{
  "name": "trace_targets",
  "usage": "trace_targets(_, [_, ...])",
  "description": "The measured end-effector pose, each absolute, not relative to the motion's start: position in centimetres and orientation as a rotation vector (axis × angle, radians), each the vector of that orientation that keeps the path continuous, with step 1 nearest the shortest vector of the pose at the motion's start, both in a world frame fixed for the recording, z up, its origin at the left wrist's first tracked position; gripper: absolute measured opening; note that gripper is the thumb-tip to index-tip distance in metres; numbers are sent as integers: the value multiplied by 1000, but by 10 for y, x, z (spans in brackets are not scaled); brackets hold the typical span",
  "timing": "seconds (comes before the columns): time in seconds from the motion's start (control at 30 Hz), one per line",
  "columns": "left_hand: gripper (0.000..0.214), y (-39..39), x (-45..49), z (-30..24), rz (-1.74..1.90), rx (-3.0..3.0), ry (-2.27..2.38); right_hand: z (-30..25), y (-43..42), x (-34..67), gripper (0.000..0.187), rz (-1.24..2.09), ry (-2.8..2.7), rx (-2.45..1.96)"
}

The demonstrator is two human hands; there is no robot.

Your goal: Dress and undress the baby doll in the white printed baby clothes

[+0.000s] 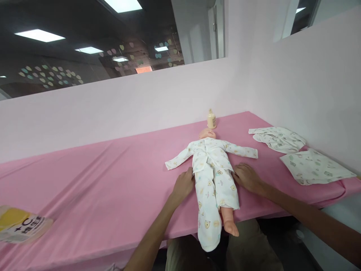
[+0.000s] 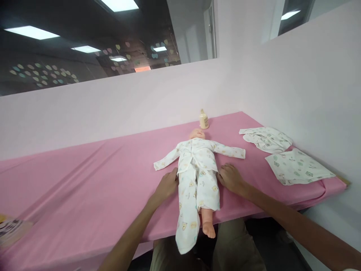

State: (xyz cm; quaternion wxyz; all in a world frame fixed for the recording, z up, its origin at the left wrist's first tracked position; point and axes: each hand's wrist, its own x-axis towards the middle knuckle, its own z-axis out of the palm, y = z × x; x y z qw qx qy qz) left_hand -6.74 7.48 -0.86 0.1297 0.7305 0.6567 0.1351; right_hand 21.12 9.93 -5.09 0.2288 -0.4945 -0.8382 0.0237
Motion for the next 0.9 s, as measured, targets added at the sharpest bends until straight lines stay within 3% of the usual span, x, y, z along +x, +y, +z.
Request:
trace_targets(0.2, [23, 71, -64, 21, 632, 2066, 1843, -31, 89, 200, 19, -42, -2189, -1306])
trace_targets(0.37, [12, 79, -42, 24, 844, 2339, 1767, -3, 90, 170, 18, -164, -2176, -1150])
trace_targets(0.47, [14, 82, -29, 17, 860, 2522, 1687, 2, 93, 149, 25, -126, -2155, -1110])
trace_targets(0.7, [18, 79, -32, 12, 668, 2689, 1508, -4, 89, 144, 23, -214, -2396, -931])
trace_targets(0.9, [13, 75, -39, 40, 535, 2470, 1341, 21, 109, 146, 19, 254, -2263, -1091])
